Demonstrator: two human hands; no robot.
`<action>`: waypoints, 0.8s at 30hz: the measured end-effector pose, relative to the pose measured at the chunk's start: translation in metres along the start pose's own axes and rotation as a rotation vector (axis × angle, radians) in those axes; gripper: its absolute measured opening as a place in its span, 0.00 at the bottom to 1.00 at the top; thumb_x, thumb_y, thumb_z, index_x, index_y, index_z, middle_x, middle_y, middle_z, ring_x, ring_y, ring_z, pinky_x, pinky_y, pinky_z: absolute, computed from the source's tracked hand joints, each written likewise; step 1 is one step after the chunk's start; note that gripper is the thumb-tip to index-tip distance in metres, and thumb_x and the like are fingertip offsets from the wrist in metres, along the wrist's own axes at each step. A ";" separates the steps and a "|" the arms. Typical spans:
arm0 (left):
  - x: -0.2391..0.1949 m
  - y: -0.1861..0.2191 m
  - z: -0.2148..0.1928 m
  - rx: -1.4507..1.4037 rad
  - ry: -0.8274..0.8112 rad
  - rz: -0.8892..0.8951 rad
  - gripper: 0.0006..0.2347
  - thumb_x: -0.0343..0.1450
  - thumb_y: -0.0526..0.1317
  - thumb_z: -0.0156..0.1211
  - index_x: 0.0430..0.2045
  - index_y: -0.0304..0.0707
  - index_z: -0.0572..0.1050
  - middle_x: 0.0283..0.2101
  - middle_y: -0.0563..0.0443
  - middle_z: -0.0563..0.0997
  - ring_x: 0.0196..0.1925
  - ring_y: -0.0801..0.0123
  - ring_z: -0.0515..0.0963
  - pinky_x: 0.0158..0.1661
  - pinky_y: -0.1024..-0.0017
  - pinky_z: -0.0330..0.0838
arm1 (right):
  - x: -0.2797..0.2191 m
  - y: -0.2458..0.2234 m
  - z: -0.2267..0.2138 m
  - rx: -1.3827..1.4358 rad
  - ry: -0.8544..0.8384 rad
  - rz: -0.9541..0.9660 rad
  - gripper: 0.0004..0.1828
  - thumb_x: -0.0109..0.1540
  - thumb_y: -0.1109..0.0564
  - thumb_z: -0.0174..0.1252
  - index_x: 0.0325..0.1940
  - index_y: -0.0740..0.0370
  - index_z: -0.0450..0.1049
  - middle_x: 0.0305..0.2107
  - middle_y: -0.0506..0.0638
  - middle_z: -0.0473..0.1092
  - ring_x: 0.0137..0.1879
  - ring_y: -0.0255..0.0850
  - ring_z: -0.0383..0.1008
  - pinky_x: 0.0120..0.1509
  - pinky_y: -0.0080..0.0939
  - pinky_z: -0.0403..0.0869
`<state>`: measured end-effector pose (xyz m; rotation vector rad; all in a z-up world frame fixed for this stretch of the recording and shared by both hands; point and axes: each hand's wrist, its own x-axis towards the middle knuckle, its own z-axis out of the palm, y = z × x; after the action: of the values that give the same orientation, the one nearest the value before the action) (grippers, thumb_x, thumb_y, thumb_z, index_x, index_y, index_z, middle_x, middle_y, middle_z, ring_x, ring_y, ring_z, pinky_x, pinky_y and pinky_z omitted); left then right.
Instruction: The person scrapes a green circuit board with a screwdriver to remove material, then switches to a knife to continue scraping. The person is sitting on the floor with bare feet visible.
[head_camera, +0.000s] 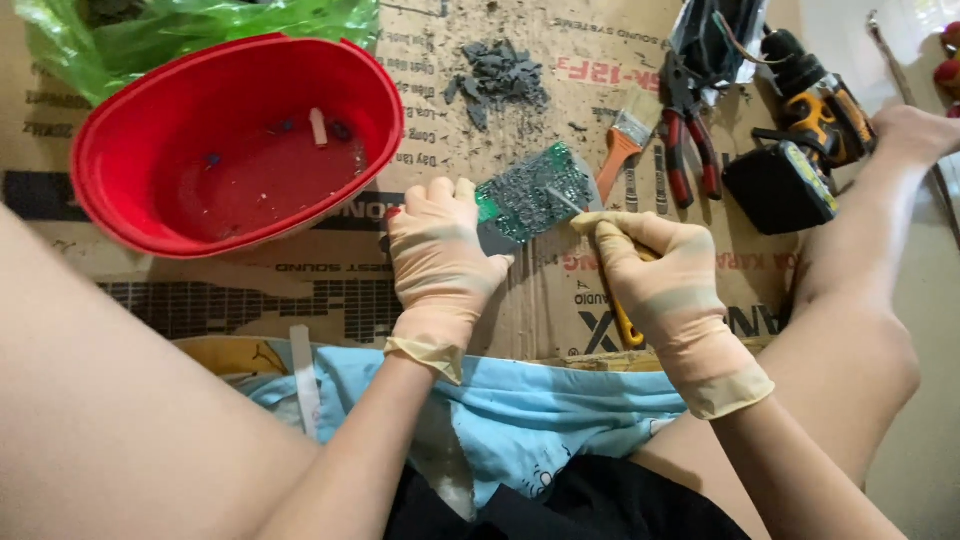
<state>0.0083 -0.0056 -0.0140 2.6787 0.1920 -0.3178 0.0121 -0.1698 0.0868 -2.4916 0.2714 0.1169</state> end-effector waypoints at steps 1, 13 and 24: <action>-0.001 -0.001 0.000 -0.002 0.001 -0.002 0.44 0.53 0.64 0.69 0.63 0.44 0.65 0.53 0.54 0.70 0.59 0.60 0.67 0.59 0.55 0.65 | -0.001 -0.001 0.003 -0.002 -0.001 -0.002 0.09 0.61 0.54 0.65 0.45 0.51 0.84 0.27 0.56 0.78 0.33 0.40 0.80 0.36 0.40 0.78; -0.002 -0.001 -0.002 -0.016 0.008 0.008 0.43 0.54 0.62 0.71 0.63 0.44 0.65 0.52 0.53 0.70 0.59 0.60 0.68 0.59 0.55 0.65 | -0.003 -0.012 -0.005 -0.005 -0.007 0.112 0.09 0.61 0.55 0.63 0.43 0.53 0.84 0.27 0.61 0.78 0.33 0.45 0.81 0.36 0.43 0.78; -0.002 -0.002 0.003 -0.029 0.065 0.040 0.42 0.55 0.60 0.70 0.63 0.40 0.66 0.52 0.52 0.70 0.59 0.59 0.67 0.58 0.53 0.65 | -0.017 -0.006 -0.009 0.091 0.020 -0.073 0.09 0.61 0.61 0.62 0.45 0.59 0.83 0.26 0.59 0.78 0.31 0.37 0.77 0.36 0.36 0.78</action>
<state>0.0052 -0.0053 -0.0174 2.6619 0.1614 -0.2142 -0.0029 -0.1679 0.0998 -2.4097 0.1892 0.0480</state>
